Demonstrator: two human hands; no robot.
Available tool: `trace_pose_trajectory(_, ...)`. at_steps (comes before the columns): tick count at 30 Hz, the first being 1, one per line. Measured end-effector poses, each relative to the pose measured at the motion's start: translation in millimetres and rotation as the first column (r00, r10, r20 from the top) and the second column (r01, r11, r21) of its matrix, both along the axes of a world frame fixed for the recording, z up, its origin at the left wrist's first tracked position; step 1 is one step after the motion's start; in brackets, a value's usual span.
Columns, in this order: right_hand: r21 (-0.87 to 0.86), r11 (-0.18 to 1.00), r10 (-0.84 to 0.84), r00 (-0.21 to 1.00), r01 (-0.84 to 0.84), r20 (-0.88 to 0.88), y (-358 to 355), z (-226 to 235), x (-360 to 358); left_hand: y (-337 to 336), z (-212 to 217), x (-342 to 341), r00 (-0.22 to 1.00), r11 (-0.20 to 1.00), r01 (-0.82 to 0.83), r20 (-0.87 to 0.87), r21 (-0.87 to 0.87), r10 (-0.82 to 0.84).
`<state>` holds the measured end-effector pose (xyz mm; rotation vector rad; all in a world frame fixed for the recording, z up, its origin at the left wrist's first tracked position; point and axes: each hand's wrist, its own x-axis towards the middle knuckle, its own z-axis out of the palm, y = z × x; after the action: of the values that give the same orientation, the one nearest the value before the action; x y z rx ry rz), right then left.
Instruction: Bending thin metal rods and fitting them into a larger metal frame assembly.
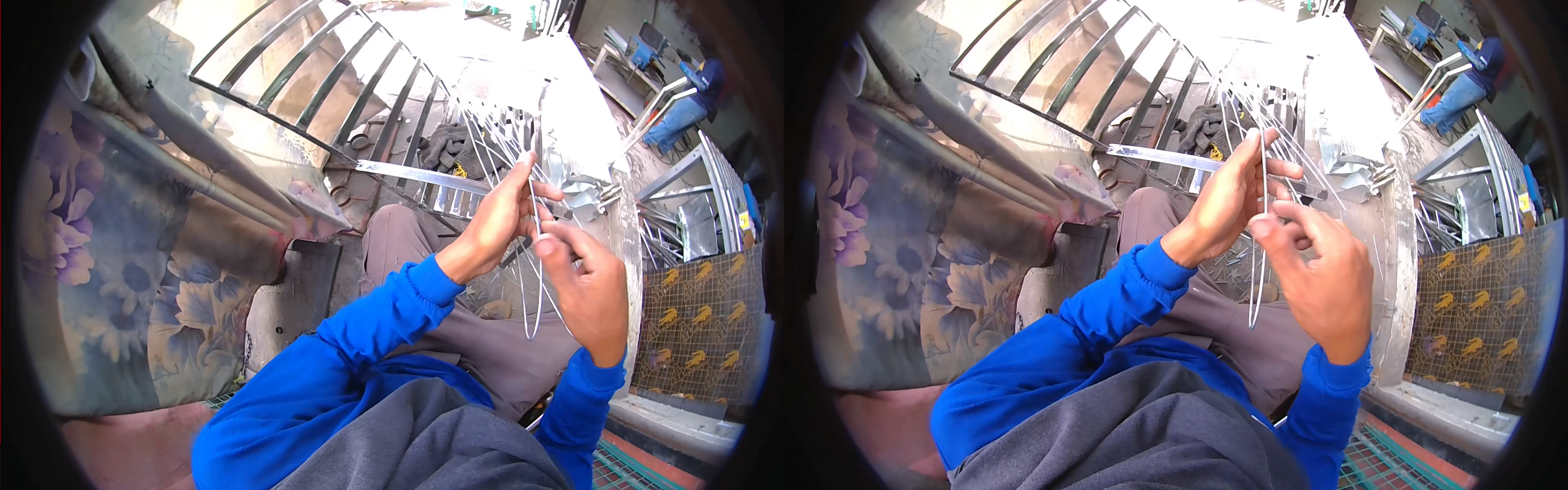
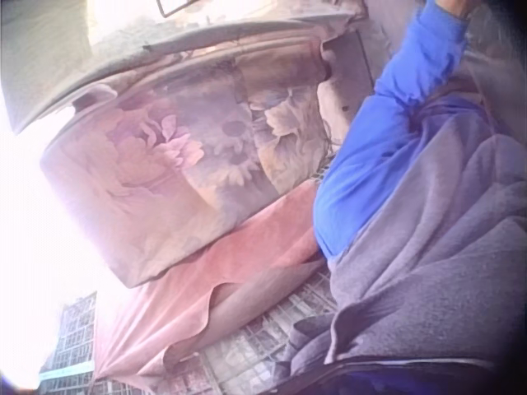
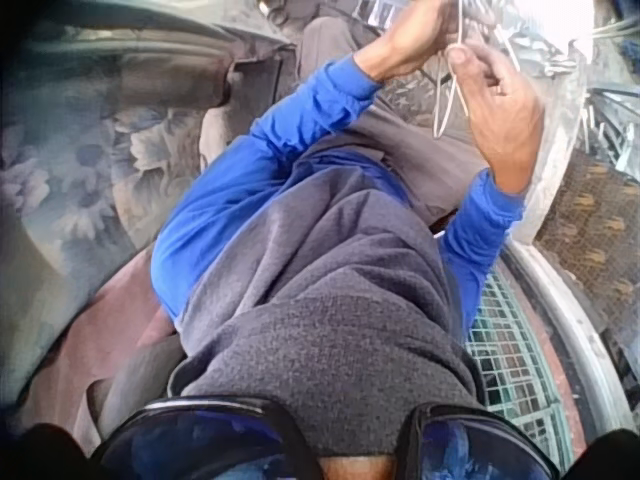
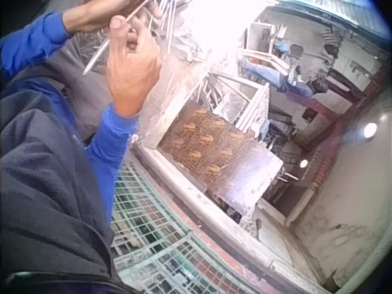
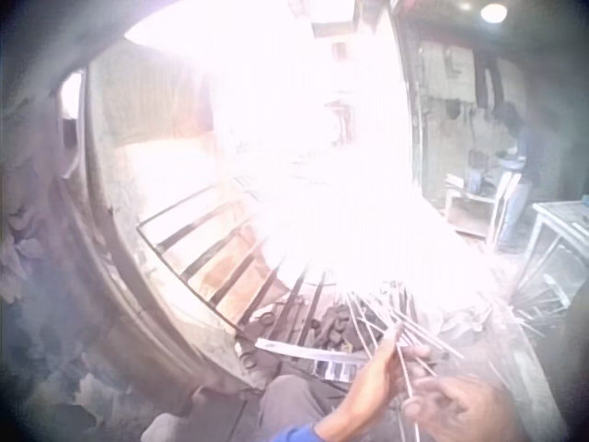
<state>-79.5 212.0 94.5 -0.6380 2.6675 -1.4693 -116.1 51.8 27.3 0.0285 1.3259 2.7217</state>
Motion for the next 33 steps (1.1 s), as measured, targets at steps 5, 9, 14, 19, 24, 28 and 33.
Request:
trace_pose_trajectory(5,-0.049,0.999,0.027,0.981,-0.018,0.193,-17.1,-32.6,20.7,-5.4,-14.5,7.4,0.998,0.998,-0.002,0.06,-0.066,0.006)
trace_pose_trajectory(9,-0.135,0.99,-0.001,0.967,0.037,0.256,-7.7,-59.2,55.1,-41.3,-8.9,-28.4,0.995,0.986,-0.07,0.064,-0.15,0.08)
trace_pose_trajectory(14,-0.172,0.985,0.03,0.991,-0.006,0.133,9.5,-105.2,97.9,-103.3,14.2,-103.2,0.974,0.972,-0.214,0.059,-0.1,0.22)
trace_pose_trajectory(19,-0.214,0.976,0.026,0.955,0.039,0.295,20.5,-131.4,124.3,-141.3,43.9,-147.1,0.968,0.968,-0.241,-0.057,0.07,0.245)
trace_pose_trajectory(24,-0.47,0.856,0.157,0.756,0.217,0.635,9.5,-145.6,136.4,-132.5,53.8,-144.9,0.97,0.947,-0.209,-0.068,0.243,0.232)
trace_pose_trajectory(28,-0.519,0.768,0.258,0.56,0.375,0.787,-3.1,-165.4,137.4,-119.2,68.7,-119.0,0.896,0.91,0.303,-0.41,0.284,-0.171)
trace_pose_trajectory(33,-0.515,0.805,0.26,0.606,0.294,0.752,-2.8,-178.4,142.4,-97.4,100.8,-88.5,0.974,0.98,0.08,-0.224,0.184,-0.037)
